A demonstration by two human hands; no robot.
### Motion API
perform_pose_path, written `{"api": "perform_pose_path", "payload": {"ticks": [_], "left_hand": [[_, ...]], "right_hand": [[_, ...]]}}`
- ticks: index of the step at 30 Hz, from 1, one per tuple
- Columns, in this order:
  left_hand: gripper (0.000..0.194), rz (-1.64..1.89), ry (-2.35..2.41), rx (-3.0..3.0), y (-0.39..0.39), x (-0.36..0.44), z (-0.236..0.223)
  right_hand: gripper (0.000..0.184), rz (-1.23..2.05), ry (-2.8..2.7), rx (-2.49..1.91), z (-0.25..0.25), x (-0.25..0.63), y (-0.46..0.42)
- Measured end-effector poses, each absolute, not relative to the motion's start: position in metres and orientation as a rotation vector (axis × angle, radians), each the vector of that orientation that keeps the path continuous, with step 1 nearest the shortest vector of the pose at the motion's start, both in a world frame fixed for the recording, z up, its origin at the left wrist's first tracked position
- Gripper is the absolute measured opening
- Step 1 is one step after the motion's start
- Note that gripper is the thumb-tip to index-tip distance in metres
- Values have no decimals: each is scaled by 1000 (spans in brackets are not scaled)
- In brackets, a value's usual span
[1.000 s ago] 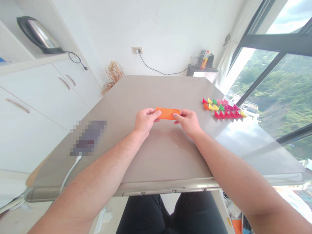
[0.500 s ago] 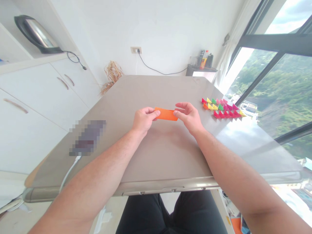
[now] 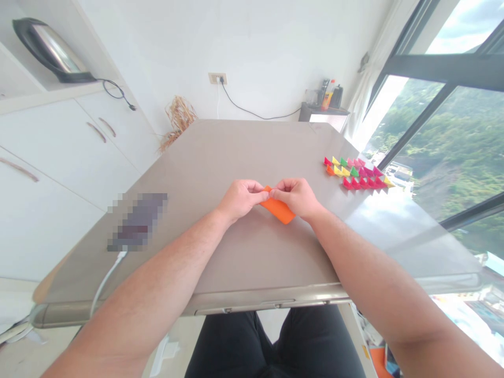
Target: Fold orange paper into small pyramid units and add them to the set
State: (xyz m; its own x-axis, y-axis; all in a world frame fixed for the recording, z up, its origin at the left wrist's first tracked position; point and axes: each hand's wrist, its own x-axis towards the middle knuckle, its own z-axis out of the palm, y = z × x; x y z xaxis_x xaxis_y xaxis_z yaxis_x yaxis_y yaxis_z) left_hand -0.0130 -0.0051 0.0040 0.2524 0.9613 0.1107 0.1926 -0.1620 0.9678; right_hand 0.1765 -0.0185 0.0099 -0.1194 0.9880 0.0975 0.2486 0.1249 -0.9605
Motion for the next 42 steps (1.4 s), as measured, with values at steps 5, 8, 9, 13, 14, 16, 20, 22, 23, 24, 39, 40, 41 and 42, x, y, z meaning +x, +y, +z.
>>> {"api": "perform_pose_path", "payload": {"ticks": [5,8,9,13,14,16,20,22,23,24,39,40,41,42], "left_hand": [[25,1071,1033,1404,-4,-11,4],[23,1103,1050,1342,0,-14,3],[21,1123,1066,1321,1,-16,3],[20,1237,1115,1240,4,-20,3],[22,1240,1103,1235,3,-19,4],[27,1198,1059,1246,0,-17,4],[25,1172,1048,1286,-3,-10,5],[22,1216,1072,1289,-3,-8,4],[21,1239,1080,1286,-2,-8,4],[20,1257,1085,1283,-2,-8,4],[31,1169,997,1250,-3,1,-6],[32,1173,1002,1255,-2,1,-6],[33,1172,1008,1262,-2,1,-6],[34,1161,1011,1272,-2,1,-6]], "right_hand": [[27,1080,-1302,-1232,8,171,-17],[25,1070,-1183,-1230,10,174,-14],[25,1064,-1147,-1231,10,176,-13],[25,1049,-1046,-1242,12,181,-10],[25,1053,-1044,-1242,11,181,-11],[25,1075,-1067,-1230,10,177,-12],[25,1115,-1125,-1194,5,168,-14],[24,1105,-1139,-1191,4,165,-14],[24,1097,-1143,-1192,4,163,-14],[24,1087,-1145,-1195,3,162,-14],[24,1061,-1029,-1114,1,157,-13],[24,1063,-1021,-1114,1,157,-13],[24,1065,-1012,-1118,2,157,-13],[25,1067,-1002,-1123,2,157,-13]]}}
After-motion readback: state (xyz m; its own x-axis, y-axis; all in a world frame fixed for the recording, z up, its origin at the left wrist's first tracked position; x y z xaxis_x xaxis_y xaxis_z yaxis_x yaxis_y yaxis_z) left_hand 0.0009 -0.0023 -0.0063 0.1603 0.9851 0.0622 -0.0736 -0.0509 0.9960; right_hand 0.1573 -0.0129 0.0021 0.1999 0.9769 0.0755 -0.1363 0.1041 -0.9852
